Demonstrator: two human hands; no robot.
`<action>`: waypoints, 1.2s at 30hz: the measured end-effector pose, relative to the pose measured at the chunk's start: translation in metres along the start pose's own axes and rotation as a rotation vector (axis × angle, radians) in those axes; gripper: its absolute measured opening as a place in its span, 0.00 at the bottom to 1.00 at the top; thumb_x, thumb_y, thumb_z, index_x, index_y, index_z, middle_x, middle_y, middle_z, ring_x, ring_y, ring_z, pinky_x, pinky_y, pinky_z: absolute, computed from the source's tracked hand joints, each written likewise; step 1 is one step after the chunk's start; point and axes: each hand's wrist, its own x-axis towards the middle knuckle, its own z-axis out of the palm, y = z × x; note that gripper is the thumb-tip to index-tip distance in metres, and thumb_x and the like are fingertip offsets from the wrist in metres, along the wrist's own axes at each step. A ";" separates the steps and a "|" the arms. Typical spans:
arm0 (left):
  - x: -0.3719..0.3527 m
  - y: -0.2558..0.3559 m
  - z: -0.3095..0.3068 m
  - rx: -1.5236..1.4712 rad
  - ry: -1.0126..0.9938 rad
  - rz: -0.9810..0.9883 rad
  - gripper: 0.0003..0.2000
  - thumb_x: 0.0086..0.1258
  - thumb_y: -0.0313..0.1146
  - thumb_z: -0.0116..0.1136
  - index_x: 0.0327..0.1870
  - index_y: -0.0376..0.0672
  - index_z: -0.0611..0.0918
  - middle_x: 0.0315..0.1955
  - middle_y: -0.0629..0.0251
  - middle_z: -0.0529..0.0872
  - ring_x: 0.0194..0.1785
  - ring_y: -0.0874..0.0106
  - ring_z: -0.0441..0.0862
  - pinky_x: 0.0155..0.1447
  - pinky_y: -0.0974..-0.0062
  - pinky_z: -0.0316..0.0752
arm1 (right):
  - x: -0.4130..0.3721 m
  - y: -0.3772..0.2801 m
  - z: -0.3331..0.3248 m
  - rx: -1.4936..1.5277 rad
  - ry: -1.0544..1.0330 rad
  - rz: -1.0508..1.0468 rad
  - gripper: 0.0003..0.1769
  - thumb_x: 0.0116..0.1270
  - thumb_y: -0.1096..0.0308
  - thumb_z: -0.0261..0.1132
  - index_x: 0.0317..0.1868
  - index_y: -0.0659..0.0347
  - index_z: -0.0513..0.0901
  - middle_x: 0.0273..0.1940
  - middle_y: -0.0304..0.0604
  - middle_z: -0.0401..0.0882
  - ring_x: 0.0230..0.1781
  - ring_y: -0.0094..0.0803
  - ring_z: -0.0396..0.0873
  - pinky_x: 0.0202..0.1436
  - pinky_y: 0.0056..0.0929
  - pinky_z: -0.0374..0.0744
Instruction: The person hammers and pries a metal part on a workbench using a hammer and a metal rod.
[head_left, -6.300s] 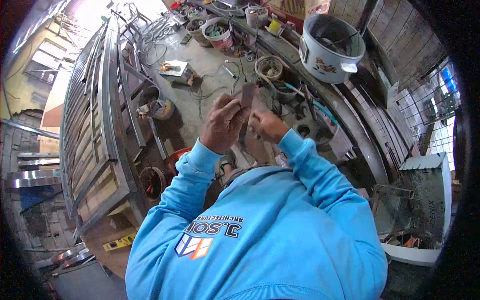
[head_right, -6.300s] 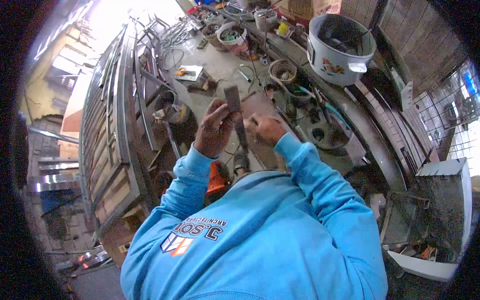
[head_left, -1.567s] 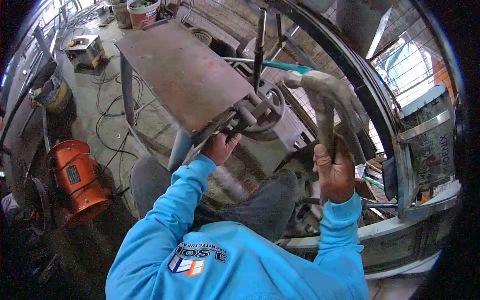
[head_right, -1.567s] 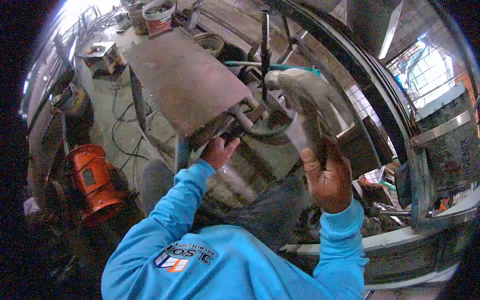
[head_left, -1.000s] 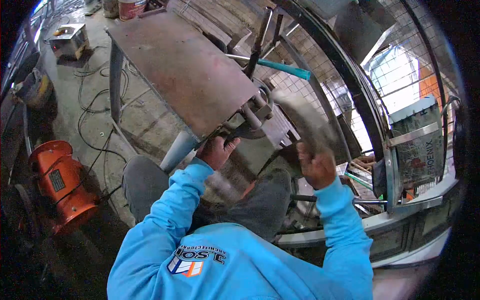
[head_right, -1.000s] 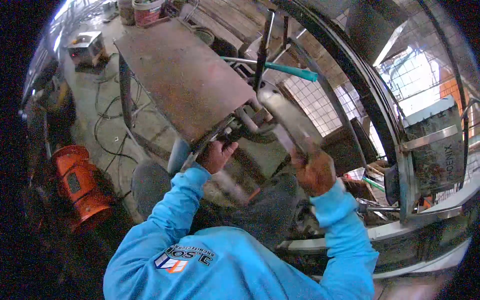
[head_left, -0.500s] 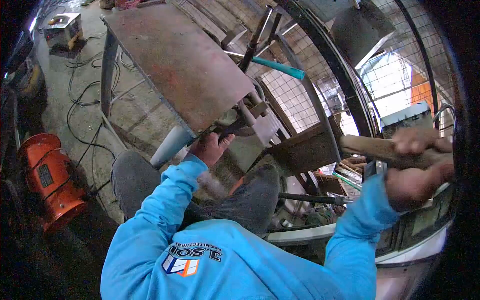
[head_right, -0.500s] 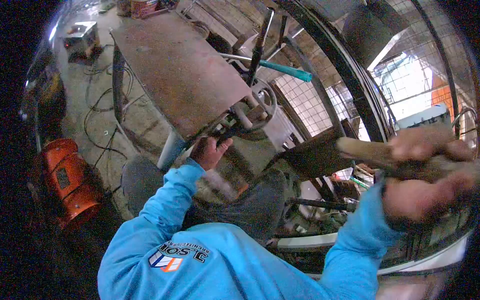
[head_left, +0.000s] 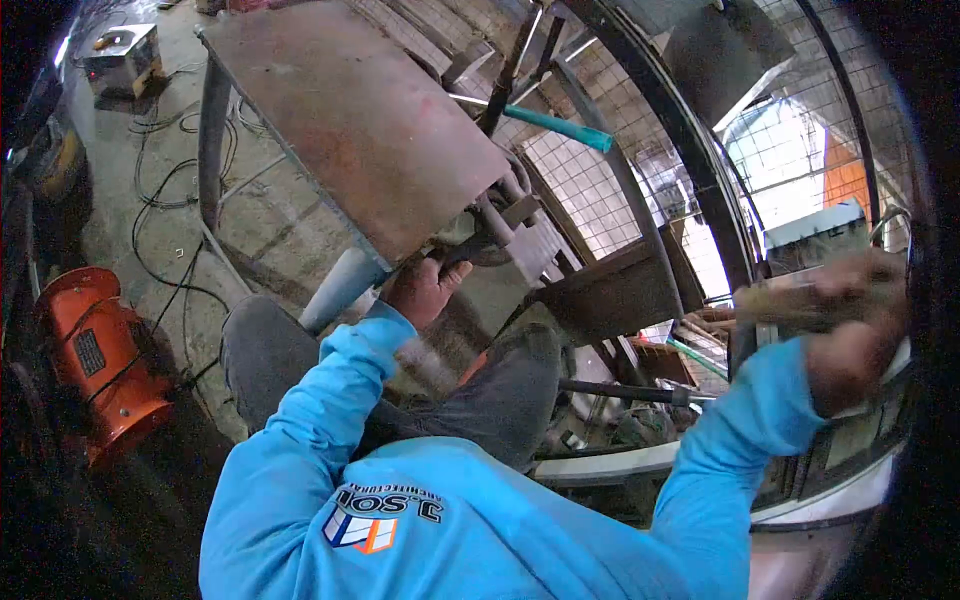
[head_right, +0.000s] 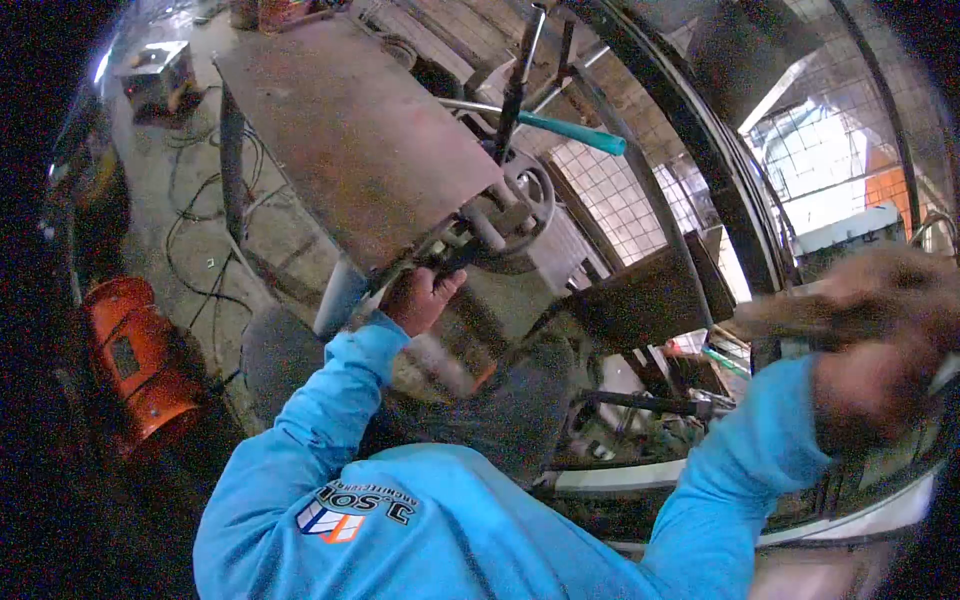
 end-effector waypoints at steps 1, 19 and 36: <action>0.000 -0.002 0.003 -0.033 0.024 0.006 0.26 0.66 0.56 0.50 0.31 0.35 0.81 0.26 0.45 0.80 0.33 0.49 0.79 0.40 0.55 0.72 | 0.010 -0.012 0.003 0.174 0.054 -0.043 0.15 0.67 0.55 0.51 0.36 0.59 0.73 0.32 0.43 0.72 0.30 0.31 0.72 0.36 0.30 0.74; 0.005 0.003 -0.001 -0.023 -0.070 -0.029 0.22 0.67 0.52 0.51 0.43 0.39 0.82 0.33 0.47 0.83 0.38 0.51 0.81 0.44 0.59 0.73 | -0.066 0.085 0.083 -0.370 0.054 0.094 0.18 0.66 0.53 0.55 0.37 0.61 0.79 0.24 0.44 0.78 0.22 0.31 0.76 0.25 0.31 0.75; 0.007 0.003 -0.005 0.107 0.047 0.026 0.21 0.66 0.50 0.52 0.41 0.37 0.80 0.35 0.45 0.81 0.42 0.48 0.78 0.45 0.56 0.72 | -0.084 0.079 0.081 -0.142 -0.430 0.726 0.20 0.70 0.50 0.53 0.39 0.61 0.77 0.18 0.39 0.71 0.14 0.25 0.69 0.19 0.24 0.71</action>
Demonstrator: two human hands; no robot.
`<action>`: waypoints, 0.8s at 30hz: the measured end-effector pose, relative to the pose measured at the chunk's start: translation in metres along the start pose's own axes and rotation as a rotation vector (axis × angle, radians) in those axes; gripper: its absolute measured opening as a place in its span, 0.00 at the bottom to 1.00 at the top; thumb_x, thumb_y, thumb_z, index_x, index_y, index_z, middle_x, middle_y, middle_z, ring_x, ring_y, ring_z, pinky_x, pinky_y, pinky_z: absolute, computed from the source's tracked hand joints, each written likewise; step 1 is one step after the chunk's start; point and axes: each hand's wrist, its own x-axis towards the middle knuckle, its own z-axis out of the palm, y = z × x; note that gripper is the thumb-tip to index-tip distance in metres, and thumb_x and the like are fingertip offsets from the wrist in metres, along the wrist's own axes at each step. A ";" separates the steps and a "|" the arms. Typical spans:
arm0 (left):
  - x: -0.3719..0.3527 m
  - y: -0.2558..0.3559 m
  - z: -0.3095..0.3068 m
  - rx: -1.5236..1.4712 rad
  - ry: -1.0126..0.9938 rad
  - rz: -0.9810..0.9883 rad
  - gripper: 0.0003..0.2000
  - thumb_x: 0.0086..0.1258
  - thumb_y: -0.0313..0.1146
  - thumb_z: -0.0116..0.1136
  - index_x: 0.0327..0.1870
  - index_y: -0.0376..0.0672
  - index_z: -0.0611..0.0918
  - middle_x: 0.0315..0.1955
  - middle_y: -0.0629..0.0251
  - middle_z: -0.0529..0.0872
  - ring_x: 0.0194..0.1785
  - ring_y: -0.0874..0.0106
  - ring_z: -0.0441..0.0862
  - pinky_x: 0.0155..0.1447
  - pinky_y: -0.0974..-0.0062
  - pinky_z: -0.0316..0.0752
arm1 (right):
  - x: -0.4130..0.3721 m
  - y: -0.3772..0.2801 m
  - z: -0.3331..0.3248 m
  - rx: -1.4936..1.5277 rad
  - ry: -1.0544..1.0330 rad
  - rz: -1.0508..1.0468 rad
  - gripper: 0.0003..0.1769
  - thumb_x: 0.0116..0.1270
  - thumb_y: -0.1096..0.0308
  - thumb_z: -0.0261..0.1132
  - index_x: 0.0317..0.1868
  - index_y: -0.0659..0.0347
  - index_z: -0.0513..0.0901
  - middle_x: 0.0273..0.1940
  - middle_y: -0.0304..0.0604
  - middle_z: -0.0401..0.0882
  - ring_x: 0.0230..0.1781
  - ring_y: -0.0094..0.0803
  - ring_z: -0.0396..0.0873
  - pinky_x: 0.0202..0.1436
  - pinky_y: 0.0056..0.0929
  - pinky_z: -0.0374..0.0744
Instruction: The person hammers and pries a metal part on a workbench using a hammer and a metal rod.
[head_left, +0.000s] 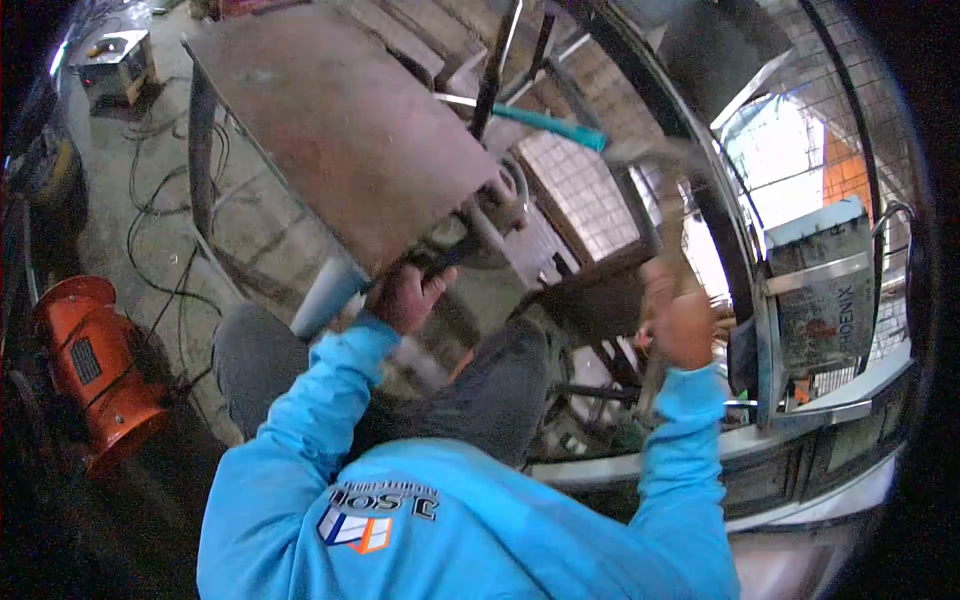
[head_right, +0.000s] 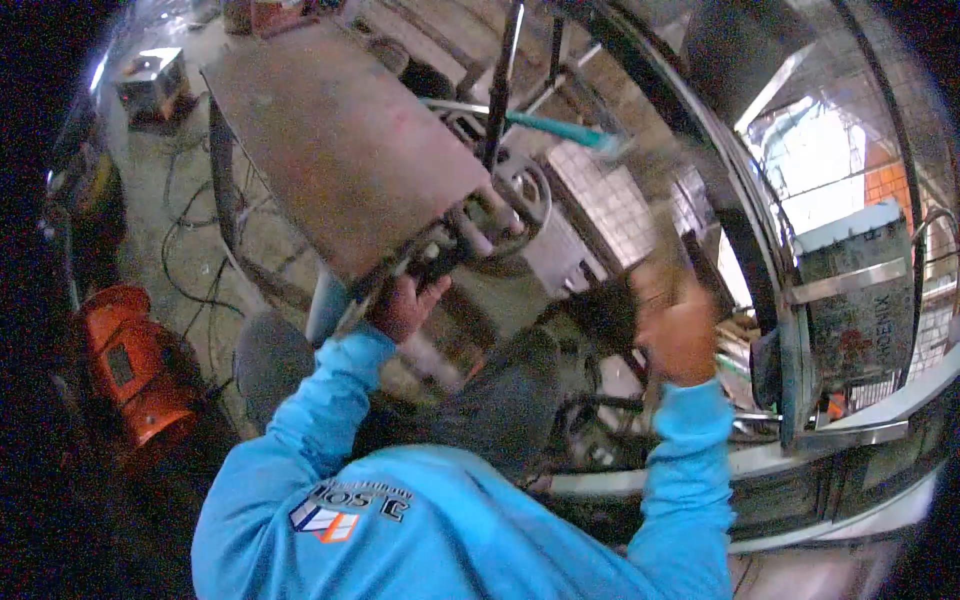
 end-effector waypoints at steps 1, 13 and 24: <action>-0.003 0.006 -0.002 -0.014 -0.036 -0.024 0.20 0.66 0.48 0.53 0.40 0.37 0.80 0.35 0.45 0.81 0.42 0.48 0.78 0.45 0.56 0.71 | 0.002 0.003 -0.023 0.115 0.026 -0.143 0.21 0.71 0.50 0.51 0.41 0.62 0.77 0.19 0.41 0.72 0.15 0.27 0.69 0.19 0.23 0.70; -0.008 -0.012 0.016 0.000 0.025 -0.028 0.23 0.64 0.52 0.57 0.41 0.35 0.79 0.34 0.47 0.82 0.36 0.53 0.79 0.42 0.57 0.72 | 0.005 -0.033 -0.074 0.009 0.081 -0.133 0.18 0.70 0.53 0.53 0.32 0.60 0.73 0.20 0.34 0.69 0.16 0.21 0.69 0.20 0.21 0.72; -0.007 -0.016 0.015 -0.045 -0.052 -0.131 0.22 0.66 0.52 0.52 0.38 0.38 0.81 0.38 0.46 0.82 0.45 0.49 0.78 0.48 0.57 0.72 | 0.041 0.005 -0.021 -0.240 -0.016 -0.106 0.20 0.59 0.54 0.62 0.38 0.64 0.79 0.22 0.51 0.78 0.19 0.38 0.76 0.28 0.36 0.76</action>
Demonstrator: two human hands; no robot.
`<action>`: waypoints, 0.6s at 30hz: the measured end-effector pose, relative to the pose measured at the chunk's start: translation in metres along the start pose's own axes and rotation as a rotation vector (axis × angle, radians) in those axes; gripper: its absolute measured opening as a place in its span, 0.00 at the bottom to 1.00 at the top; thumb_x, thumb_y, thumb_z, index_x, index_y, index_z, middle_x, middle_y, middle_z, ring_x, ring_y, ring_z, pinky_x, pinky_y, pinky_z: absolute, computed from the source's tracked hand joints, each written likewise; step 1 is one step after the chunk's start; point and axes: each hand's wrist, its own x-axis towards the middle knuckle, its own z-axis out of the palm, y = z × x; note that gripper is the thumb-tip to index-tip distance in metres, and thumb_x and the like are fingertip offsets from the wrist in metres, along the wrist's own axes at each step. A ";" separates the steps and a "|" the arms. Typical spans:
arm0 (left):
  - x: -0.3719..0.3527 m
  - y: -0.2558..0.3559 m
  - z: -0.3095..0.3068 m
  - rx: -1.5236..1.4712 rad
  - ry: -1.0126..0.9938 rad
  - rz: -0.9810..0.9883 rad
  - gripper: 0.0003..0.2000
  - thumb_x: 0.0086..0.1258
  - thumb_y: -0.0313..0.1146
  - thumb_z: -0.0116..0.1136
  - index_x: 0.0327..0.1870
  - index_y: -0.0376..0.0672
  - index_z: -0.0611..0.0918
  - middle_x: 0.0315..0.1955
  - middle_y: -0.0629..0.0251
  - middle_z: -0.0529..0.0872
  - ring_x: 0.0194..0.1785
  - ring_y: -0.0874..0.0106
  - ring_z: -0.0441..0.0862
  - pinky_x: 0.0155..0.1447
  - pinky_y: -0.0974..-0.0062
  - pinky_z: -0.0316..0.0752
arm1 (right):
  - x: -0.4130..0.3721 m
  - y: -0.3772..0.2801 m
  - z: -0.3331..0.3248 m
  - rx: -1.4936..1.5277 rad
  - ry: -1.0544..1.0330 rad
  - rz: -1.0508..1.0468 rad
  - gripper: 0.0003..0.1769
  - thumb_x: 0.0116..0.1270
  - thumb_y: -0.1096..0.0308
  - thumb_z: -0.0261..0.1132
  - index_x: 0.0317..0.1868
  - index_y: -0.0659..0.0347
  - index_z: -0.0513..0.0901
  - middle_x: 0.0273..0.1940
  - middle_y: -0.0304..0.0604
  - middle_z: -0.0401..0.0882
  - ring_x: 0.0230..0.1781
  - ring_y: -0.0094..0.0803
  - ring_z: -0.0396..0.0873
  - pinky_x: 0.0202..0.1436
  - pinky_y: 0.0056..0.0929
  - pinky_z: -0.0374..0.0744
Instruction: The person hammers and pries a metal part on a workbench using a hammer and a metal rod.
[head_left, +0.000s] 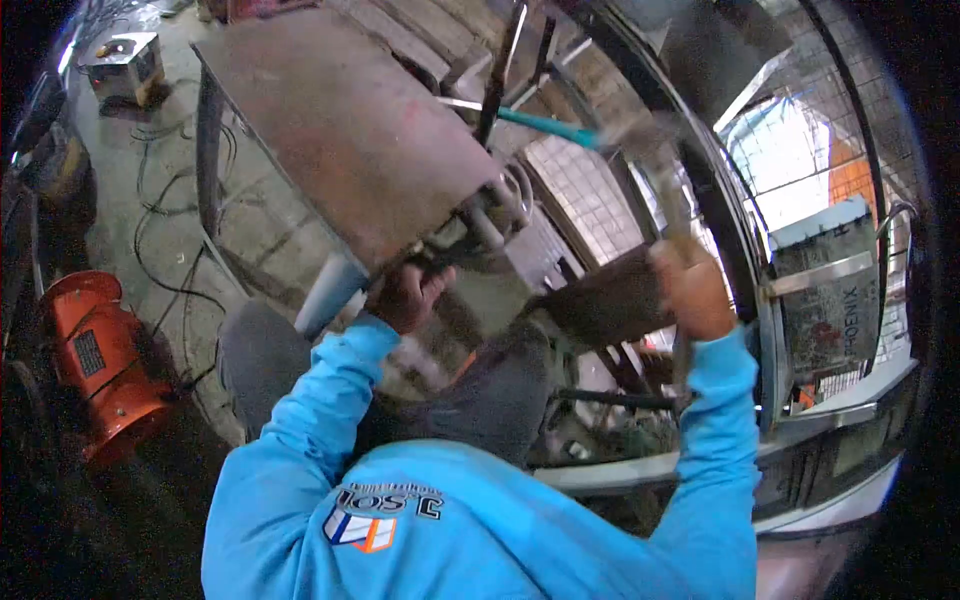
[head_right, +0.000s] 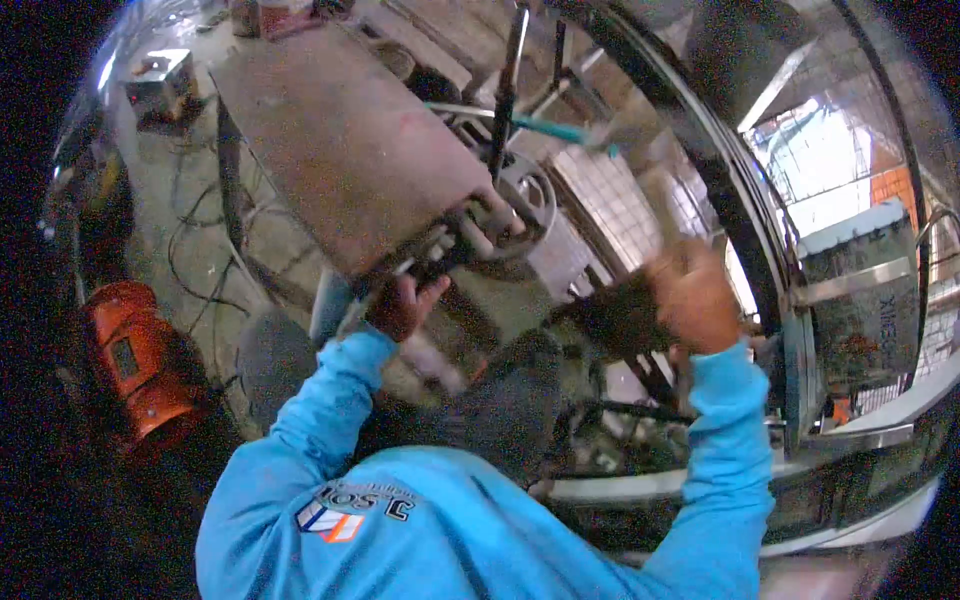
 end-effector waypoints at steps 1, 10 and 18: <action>0.000 0.008 -0.007 0.038 -0.043 -0.008 0.22 0.67 0.52 0.51 0.39 0.38 0.81 0.37 0.46 0.82 0.45 0.49 0.78 0.48 0.57 0.72 | -0.010 -0.038 -0.033 -0.146 0.100 0.006 0.21 0.64 0.50 0.59 0.38 0.64 0.79 0.19 0.48 0.74 0.16 0.36 0.72 0.24 0.34 0.74; -0.001 0.003 -0.002 0.012 0.091 0.193 0.22 0.67 0.51 0.51 0.48 0.40 0.79 0.43 0.46 0.80 0.49 0.49 0.76 0.53 0.57 0.70 | 0.012 0.009 0.036 -0.236 0.062 -0.223 0.20 0.60 0.54 0.61 0.36 0.67 0.79 0.27 0.53 0.79 0.26 0.44 0.79 0.36 0.39 0.76; 0.008 -0.003 -0.003 0.201 -0.225 -0.188 0.19 0.65 0.47 0.54 0.41 0.37 0.79 0.38 0.46 0.81 0.45 0.49 0.77 0.49 0.57 0.70 | 0.004 -0.069 -0.034 0.569 0.366 -0.370 0.18 0.69 0.58 0.56 0.24 0.59 0.70 0.16 0.37 0.68 0.16 0.25 0.69 0.22 0.23 0.70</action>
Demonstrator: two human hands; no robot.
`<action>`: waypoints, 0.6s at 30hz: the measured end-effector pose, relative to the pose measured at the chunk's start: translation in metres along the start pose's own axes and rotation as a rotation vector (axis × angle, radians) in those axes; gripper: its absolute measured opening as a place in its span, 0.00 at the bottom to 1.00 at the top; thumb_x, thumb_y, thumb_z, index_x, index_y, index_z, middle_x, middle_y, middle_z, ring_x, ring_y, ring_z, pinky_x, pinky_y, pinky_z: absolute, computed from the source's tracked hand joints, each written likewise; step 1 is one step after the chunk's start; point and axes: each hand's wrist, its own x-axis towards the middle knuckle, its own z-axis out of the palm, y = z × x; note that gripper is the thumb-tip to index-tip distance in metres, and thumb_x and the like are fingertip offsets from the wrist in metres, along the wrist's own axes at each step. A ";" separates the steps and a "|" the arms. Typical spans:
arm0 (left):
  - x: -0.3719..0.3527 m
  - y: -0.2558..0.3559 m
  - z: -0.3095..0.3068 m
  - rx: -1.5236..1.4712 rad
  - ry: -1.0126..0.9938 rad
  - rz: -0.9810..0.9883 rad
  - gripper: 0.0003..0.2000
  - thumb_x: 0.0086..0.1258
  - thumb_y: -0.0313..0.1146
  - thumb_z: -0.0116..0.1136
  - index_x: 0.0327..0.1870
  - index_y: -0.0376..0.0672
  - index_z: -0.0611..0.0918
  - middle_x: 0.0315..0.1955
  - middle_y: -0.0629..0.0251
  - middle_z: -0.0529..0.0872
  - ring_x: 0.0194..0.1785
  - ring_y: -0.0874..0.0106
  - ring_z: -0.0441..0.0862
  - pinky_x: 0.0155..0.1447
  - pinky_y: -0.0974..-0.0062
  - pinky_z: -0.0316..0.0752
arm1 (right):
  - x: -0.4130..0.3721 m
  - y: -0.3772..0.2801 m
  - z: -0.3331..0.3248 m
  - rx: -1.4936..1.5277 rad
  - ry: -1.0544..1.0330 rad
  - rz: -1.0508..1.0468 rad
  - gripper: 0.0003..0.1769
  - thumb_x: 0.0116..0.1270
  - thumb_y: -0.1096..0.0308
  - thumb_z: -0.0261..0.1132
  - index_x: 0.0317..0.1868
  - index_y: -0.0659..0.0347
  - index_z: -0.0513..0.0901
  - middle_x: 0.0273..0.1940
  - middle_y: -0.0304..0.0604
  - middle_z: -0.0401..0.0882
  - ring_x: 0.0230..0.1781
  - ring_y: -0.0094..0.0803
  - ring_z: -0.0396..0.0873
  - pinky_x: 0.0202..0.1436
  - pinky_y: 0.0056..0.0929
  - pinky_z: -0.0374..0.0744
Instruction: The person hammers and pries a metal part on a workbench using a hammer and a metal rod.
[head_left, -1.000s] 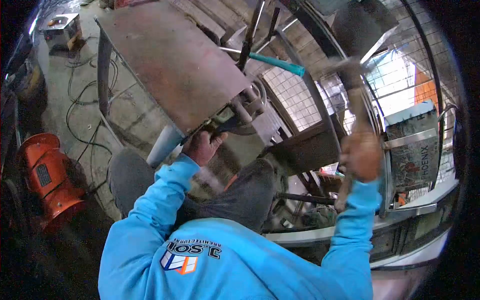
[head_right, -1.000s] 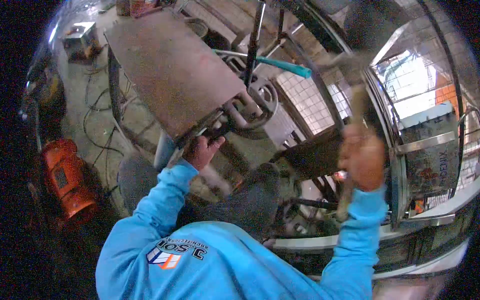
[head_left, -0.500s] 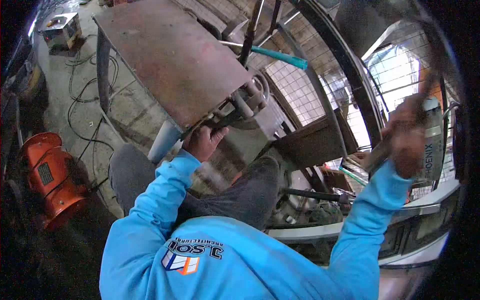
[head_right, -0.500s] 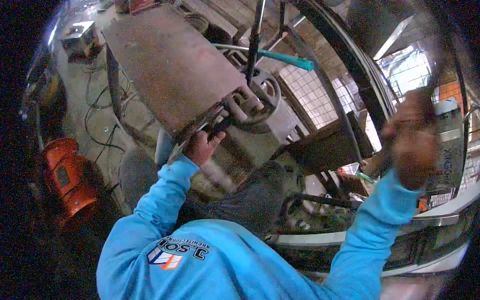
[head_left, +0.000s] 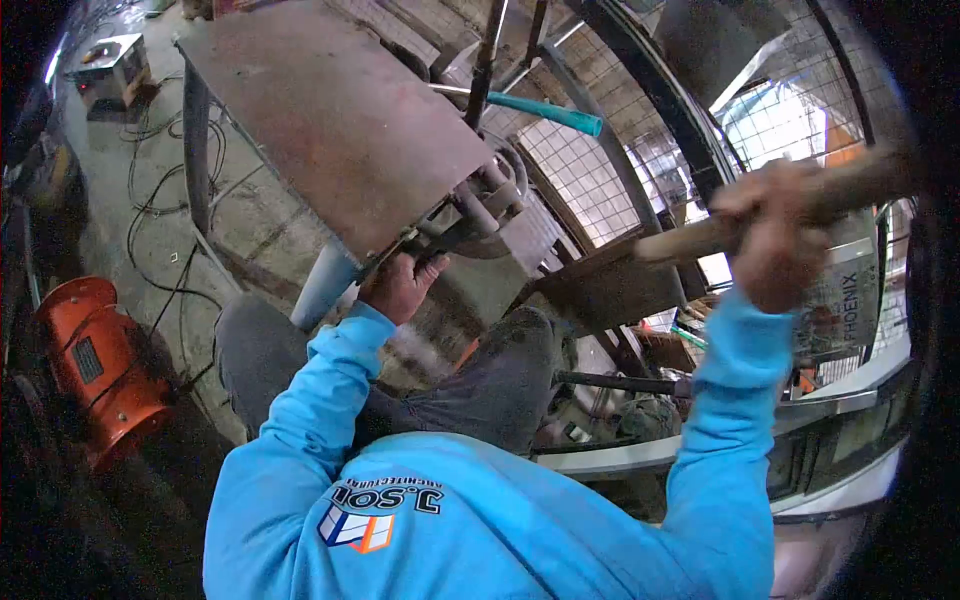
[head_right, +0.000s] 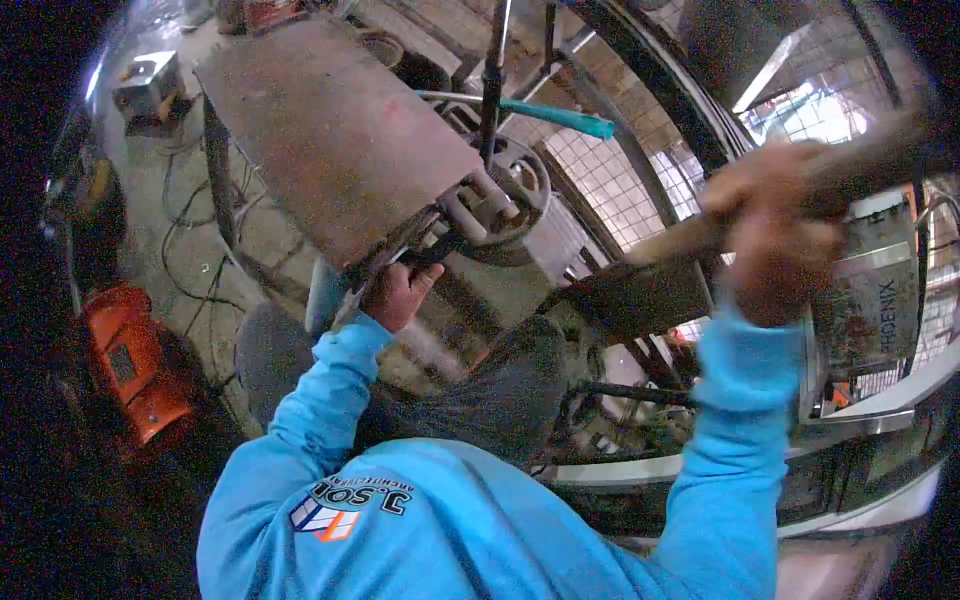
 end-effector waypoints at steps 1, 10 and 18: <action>0.000 0.000 0.003 -0.085 0.167 0.178 0.19 0.65 0.47 0.55 0.41 0.37 0.79 0.37 0.46 0.81 0.44 0.49 0.77 0.48 0.57 0.70 | -0.011 0.033 0.008 -0.083 -0.086 0.021 0.16 0.68 0.58 0.56 0.26 0.60 0.71 0.16 0.37 0.68 0.15 0.27 0.69 0.21 0.25 0.70; -0.002 -0.001 0.010 -0.220 0.483 0.492 0.23 0.65 0.51 0.56 0.41 0.35 0.81 0.32 0.47 0.83 0.35 0.54 0.80 0.42 0.59 0.72 | 0.009 0.007 -0.033 -0.149 -0.061 0.265 0.17 0.67 0.53 0.60 0.33 0.60 0.74 0.17 0.35 0.68 0.15 0.24 0.70 0.21 0.28 0.72; 0.000 -0.013 0.013 -0.152 0.436 0.403 0.23 0.65 0.52 0.54 0.41 0.37 0.81 0.37 0.45 0.81 0.42 0.48 0.77 0.47 0.57 0.71 | -0.036 0.080 -0.010 -0.566 -0.368 0.332 0.22 0.61 0.53 0.63 0.43 0.66 0.77 0.29 0.49 0.80 0.22 0.40 0.78 0.26 0.37 0.76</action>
